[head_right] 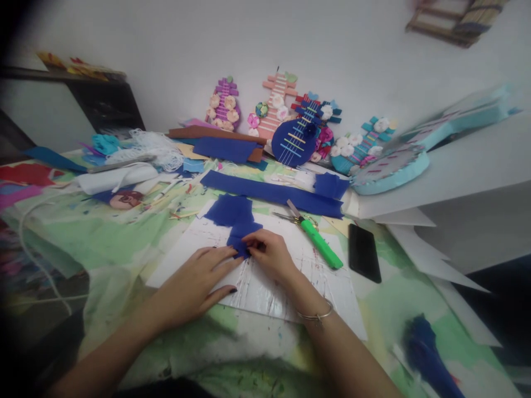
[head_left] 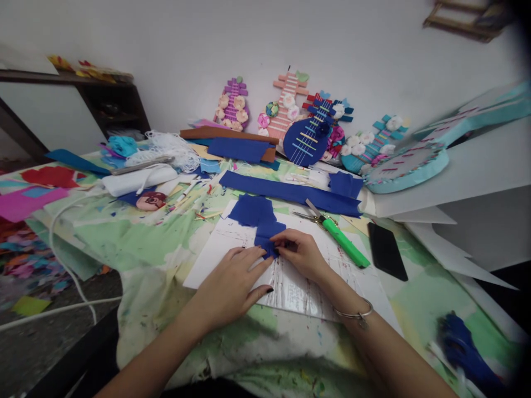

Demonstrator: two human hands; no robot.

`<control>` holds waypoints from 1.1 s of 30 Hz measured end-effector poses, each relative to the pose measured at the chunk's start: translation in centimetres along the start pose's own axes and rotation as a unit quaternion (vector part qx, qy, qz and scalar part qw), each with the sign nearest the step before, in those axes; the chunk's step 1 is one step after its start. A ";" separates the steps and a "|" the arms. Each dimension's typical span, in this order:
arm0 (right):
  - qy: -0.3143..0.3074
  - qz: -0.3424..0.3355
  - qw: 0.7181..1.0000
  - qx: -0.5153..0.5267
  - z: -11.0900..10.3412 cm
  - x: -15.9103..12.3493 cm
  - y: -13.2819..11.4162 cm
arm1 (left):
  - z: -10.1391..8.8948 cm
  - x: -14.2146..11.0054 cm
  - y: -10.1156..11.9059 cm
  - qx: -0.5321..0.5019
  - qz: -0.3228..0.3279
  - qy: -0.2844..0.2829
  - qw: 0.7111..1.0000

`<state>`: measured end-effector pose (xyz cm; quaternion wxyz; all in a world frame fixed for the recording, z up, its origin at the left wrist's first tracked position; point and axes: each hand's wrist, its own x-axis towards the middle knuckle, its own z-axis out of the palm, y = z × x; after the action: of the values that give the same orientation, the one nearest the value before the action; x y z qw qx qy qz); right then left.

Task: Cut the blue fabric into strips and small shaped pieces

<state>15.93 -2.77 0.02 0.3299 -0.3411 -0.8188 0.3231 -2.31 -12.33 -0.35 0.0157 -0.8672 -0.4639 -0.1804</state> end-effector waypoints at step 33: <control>-0.007 -0.022 1.000 -0.021 -0.2 -0.1 -0.8 | -0.2 0.0 0.4 0.014 -0.003 0.015 1.000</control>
<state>15.85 -3.23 0.71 0.3236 -0.3280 -0.8349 0.3010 -2.03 -12.53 -0.14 0.0345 -0.8628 -0.4685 -0.1869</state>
